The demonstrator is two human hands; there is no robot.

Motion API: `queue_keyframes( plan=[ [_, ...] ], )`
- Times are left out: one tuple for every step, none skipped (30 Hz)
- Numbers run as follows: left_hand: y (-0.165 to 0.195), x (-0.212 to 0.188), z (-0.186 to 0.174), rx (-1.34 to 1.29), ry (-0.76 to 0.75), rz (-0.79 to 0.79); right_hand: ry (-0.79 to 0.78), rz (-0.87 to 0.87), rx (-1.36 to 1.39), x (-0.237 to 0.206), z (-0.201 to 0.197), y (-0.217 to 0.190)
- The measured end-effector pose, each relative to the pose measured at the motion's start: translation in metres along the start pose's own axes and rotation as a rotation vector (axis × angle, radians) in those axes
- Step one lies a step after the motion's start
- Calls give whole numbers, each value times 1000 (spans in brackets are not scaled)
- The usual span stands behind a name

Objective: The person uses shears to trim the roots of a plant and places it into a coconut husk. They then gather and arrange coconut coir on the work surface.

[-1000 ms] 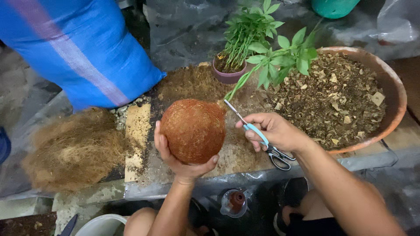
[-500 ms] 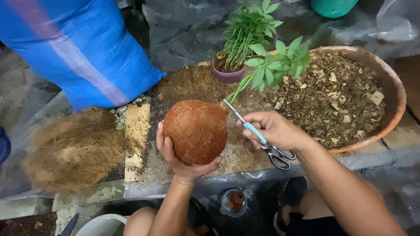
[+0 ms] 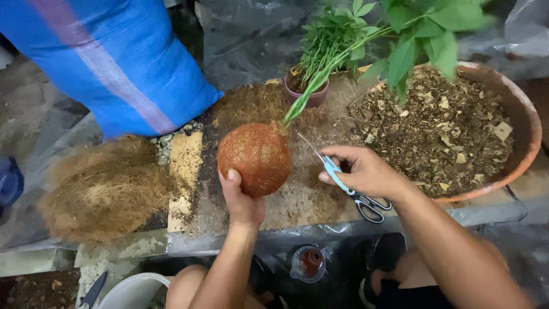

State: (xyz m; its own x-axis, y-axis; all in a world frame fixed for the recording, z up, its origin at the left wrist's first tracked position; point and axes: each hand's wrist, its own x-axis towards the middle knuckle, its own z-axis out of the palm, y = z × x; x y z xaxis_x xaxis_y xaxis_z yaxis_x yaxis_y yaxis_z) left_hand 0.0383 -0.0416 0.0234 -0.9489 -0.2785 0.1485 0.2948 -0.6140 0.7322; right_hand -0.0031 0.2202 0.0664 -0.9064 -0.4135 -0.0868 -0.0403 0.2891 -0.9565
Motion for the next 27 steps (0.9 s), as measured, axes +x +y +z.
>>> queue_keyframes(
  plan=[
    [-1,-1,-2,-48,2,-75,25,22,-30,-1,1,-1],
    [-2,-1,-4,-59,-6,-115,37,-12,-71,-1,2,-2],
    [-4,-2,-5,-70,-15,-155,51,-47,-111,-2,3,-3],
    [-5,-3,-7,-81,-24,-193,64,-84,-152,-3,3,-5],
    [-7,-3,-8,-83,-26,-203,74,-83,-185,-4,3,-6],
    [-9,-3,-9,-86,-26,-214,82,-79,-217,-5,4,-8],
    [-11,-3,-10,-88,-26,-224,91,-78,-250,-5,4,-9],
    [-12,-3,-12,-98,-28,-226,101,-101,-271,-5,4,-11],
    [-13,-2,-13,-107,-30,-228,111,-124,-292,-5,4,-12],
    [-14,-2,-14,-117,-33,-231,122,-145,-314,-6,4,-14],
    [-15,-1,-15,-124,-34,-233,121,-111,-308,-6,4,-15],
    [-15,-1,-15,-130,-34,-236,118,-75,-302,-6,4,-15],
    [-16,-1,-16,-137,-32,-239,114,-39,-295,-6,4,-16],
    [-16,-1,-16,-134,-28,-235,116,-53,-303,-7,4,-16],
    [-16,0,-16,-131,-26,-231,120,-68,-309,-7,4,-17],
    [-16,-1,-16,-127,-22,-232,124,-79,-315,-8,3,-17],
    [-16,-1,-16,-122,-20,-232,123,-90,-313,-9,3,-16],
    [-16,-1,-16,-117,-19,-228,122,-105,-312,-9,3,-16],
    [-16,-1,-16,-113,-17,-224,120,-119,-312,-9,2,-16],
    [-16,-1,-16,-110,-25,-220,119,-109,-295,-9,2,-16],
    [-16,-1,-17,-108,-32,-213,118,-102,-280,-9,2,-16],
    [-17,-1,-17,-105,-38,-207,116,-94,-265,-9,2,-15],
    [-18,-1,-18,-102,-29,-225,122,-102,-279,-9,2,-15],
    [-19,-1,-19,-100,-23,-243,130,-110,-294,-9,2,-14],
    [-20,-1,-19,-97,-16,-261,138,-119,-308,-8,3,-14],
    [-21,-1,-20,-98,-15,-256,138,-120,-304,-8,3,-14],
    [-22,-1,-20,-99,-13,-250,137,-122,-300,-8,3,-13]
  ],
)
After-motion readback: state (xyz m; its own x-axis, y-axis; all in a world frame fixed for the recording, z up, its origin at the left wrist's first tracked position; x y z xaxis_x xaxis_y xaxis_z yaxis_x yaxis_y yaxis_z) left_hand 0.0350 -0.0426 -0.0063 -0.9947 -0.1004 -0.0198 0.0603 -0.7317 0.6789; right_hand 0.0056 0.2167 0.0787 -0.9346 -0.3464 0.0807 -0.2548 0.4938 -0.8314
